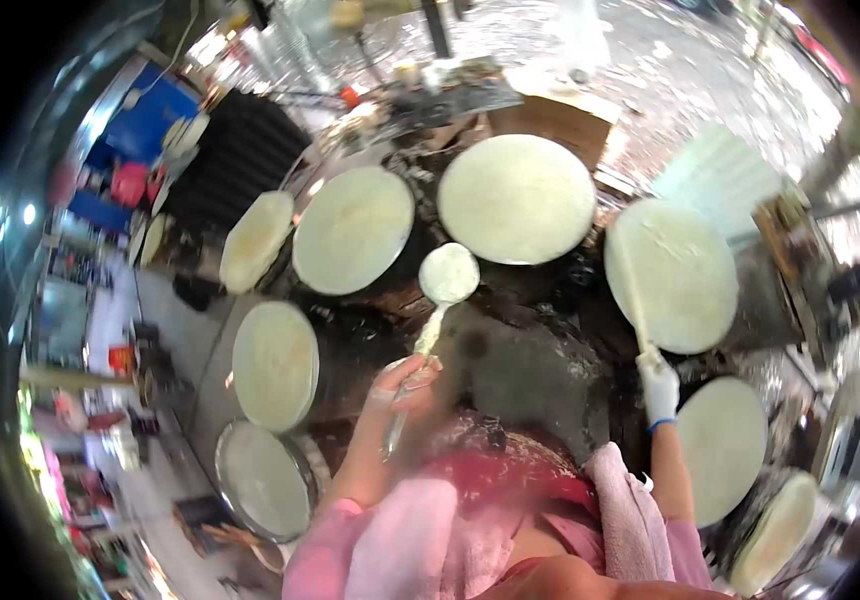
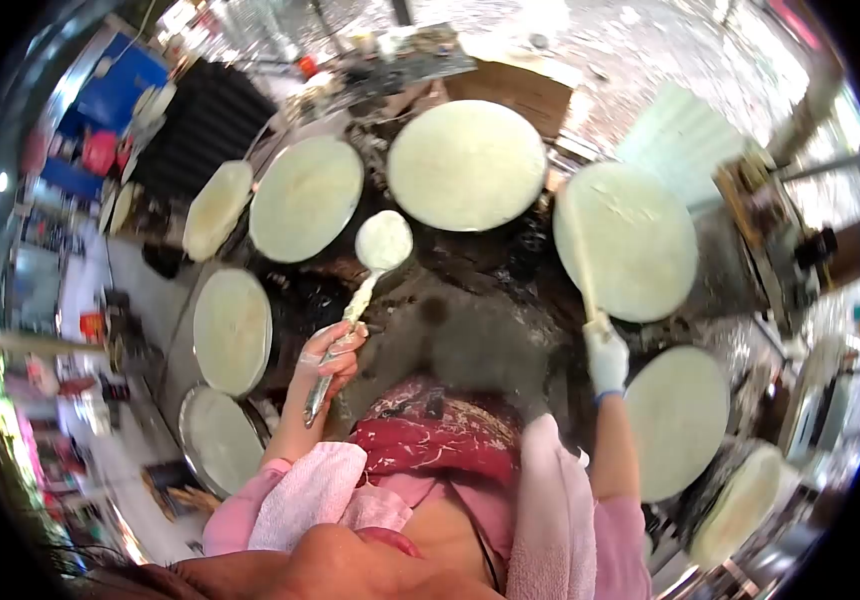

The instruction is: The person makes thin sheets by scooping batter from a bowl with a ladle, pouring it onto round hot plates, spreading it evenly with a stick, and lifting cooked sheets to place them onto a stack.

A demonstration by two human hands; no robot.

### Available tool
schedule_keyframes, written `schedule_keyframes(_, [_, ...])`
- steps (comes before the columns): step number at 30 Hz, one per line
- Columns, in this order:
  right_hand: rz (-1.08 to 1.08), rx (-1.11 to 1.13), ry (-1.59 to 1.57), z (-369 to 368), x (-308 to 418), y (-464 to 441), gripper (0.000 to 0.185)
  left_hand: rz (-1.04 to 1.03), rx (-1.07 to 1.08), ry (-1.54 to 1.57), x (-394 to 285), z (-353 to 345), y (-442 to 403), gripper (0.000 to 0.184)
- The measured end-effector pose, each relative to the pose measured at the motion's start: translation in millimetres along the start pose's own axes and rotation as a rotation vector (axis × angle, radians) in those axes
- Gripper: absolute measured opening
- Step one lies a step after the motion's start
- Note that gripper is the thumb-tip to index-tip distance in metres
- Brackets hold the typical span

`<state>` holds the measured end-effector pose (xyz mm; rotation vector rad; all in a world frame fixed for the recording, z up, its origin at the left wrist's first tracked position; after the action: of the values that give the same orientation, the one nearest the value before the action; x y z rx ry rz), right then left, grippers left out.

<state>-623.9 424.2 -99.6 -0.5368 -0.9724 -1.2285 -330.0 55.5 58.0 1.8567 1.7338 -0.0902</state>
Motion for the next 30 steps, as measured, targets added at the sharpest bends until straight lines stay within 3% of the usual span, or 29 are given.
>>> schedule_keyframes(1, [-0.149,0.155,0.065,-23,38,16,0.046,-0.059,-0.008,0.019,-6,13,21,0.033])
schedule_keyframes(5, [0.191,0.261,0.164,-139,129,28,0.058,-0.326,-0.223,0.071,-32,66,103,0.032])
schedule_keyframes(8, [0.279,0.544,0.484,-227,204,37,0.059,-0.455,-0.262,0.154,-55,114,166,0.032])
schedule_keyframes(13, [0.372,0.873,0.593,-349,263,81,0.061,-0.67,-0.44,0.155,-80,168,263,0.032])
schedule_keyframes(16, [0.311,0.938,0.622,-396,278,105,0.062,-0.856,-0.426,0.373,-86,190,307,0.029])
schedule_keyframes(18, [0.352,0.977,0.431,-429,277,114,0.062,-0.971,-0.373,0.48,-84,199,333,0.029])
schedule_keyframes(20, [0.341,1.025,0.25,-460,285,119,0.062,-1.033,-0.455,0.511,-74,204,354,0.028])
schedule_keyframes(22, [0.393,0.97,0.37,-493,322,121,0.061,-1.098,-0.583,0.618,-65,200,367,0.026])
schedule_keyframes(25, [0.496,0.85,0.413,-546,354,103,0.061,-1.197,-0.601,0.705,-42,192,379,0.03])
schedule_keyframes(26, [0.434,0.906,0.386,-567,358,93,0.06,-1.229,-0.618,0.672,-35,188,381,0.03])
schedule_keyframes(30, [0.616,1.103,0.412,-640,400,98,0.093,-1.346,-0.635,0.737,1,172,381,0.03])
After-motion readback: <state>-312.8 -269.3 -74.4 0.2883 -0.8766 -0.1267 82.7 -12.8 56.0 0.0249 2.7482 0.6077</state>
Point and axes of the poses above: each hand's wrist, its own y-axis away from the middle knuckle, its own z-axis out of the back of the hand, x = y × z, the point moved 3 cm from there along -y, towards the middle knuckle, and after that the axes turned 4 degrees about x, right-handed, at the moved point
